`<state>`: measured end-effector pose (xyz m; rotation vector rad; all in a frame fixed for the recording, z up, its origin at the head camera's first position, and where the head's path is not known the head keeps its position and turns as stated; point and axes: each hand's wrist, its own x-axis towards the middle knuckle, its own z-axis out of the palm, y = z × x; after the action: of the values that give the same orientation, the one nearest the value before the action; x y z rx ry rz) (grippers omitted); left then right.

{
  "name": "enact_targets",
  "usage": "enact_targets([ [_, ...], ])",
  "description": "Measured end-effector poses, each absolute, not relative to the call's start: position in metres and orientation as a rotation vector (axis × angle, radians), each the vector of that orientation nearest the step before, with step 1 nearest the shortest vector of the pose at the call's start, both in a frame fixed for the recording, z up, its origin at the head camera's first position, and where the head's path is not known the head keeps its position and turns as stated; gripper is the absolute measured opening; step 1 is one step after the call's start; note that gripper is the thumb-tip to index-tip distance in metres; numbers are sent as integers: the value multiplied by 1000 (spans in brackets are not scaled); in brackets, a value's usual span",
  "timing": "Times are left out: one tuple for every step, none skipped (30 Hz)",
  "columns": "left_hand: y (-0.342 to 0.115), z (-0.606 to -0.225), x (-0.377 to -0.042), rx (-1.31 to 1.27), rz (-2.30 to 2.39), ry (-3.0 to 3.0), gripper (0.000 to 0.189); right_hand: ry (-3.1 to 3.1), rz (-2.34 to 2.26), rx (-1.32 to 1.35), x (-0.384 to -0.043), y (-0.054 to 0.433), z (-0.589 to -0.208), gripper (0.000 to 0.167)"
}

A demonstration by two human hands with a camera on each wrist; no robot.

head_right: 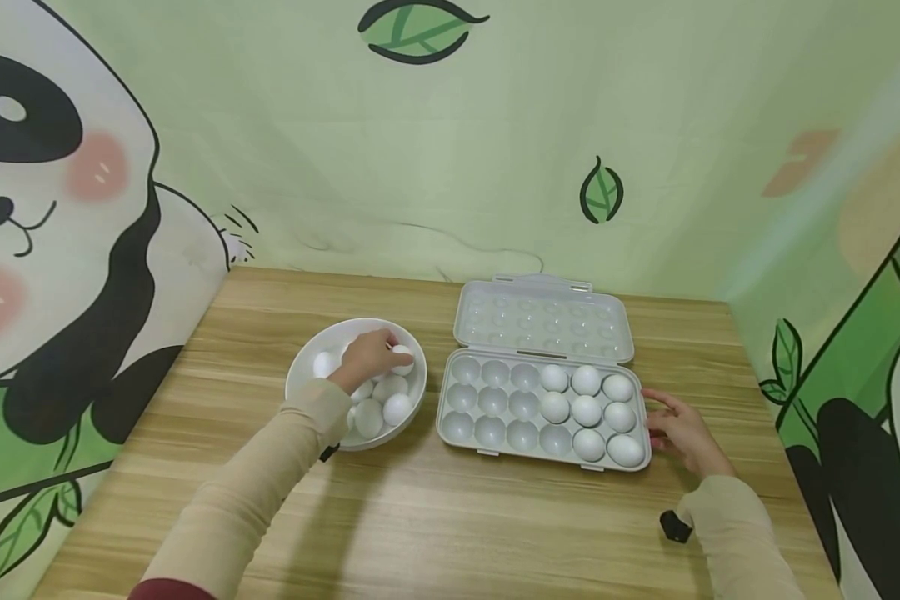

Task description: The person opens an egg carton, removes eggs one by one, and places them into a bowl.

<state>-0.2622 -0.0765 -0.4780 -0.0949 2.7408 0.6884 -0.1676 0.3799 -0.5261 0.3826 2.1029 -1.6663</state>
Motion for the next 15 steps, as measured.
enact_targets([
  [-76,-477,-263,-95,684,2755,41,2104,-1666,382,-168,380,-526,49],
  [-75,-476,-264,-92,676,2774,42,2104,-1666,383,-168,380,-526,49],
  [-74,-475,-266,-91,673,2796,44,2104,-1667,384,-168,380,-526,49],
  [-72,-474,-267,-87,677,2819,46,2103,-1667,383,-168,380,-527,50],
  [-70,-472,-269,-81,691,2842,47,2103,-1668,383,-168,380,-527,50],
  [-67,-470,-270,-72,718,2862,47,2104,-1669,383,-168,380,-527,50],
  [-63,-467,-271,-56,753,2880,46,2103,-1669,382,-168,380,-527,50],
  [-58,-464,-271,-32,784,2896,46,2101,-1669,383,-168,380,-527,50],
  [-53,-460,-271,-9,822,2908,45,2099,-1670,383,-168,380,-527,50],
  [-47,-457,-271,27,853,2916,44,2097,-1669,385,-168,381,-527,50],
  [-40,-454,-270,62,878,2915,44,2096,-1667,388,-168,381,-527,50],
  [-32,-452,-269,105,899,2907,43,2094,-1666,390,-168,381,-527,50],
  [-24,-450,-267,159,901,2896,44,2093,-1665,390,-168,381,-526,50],
  [-16,-448,-265,211,901,2876,43,2092,-1662,393,-169,381,-526,50],
  [-8,-447,-262,262,905,2847,43,2092,-1662,394,-169,381,-526,50],
])
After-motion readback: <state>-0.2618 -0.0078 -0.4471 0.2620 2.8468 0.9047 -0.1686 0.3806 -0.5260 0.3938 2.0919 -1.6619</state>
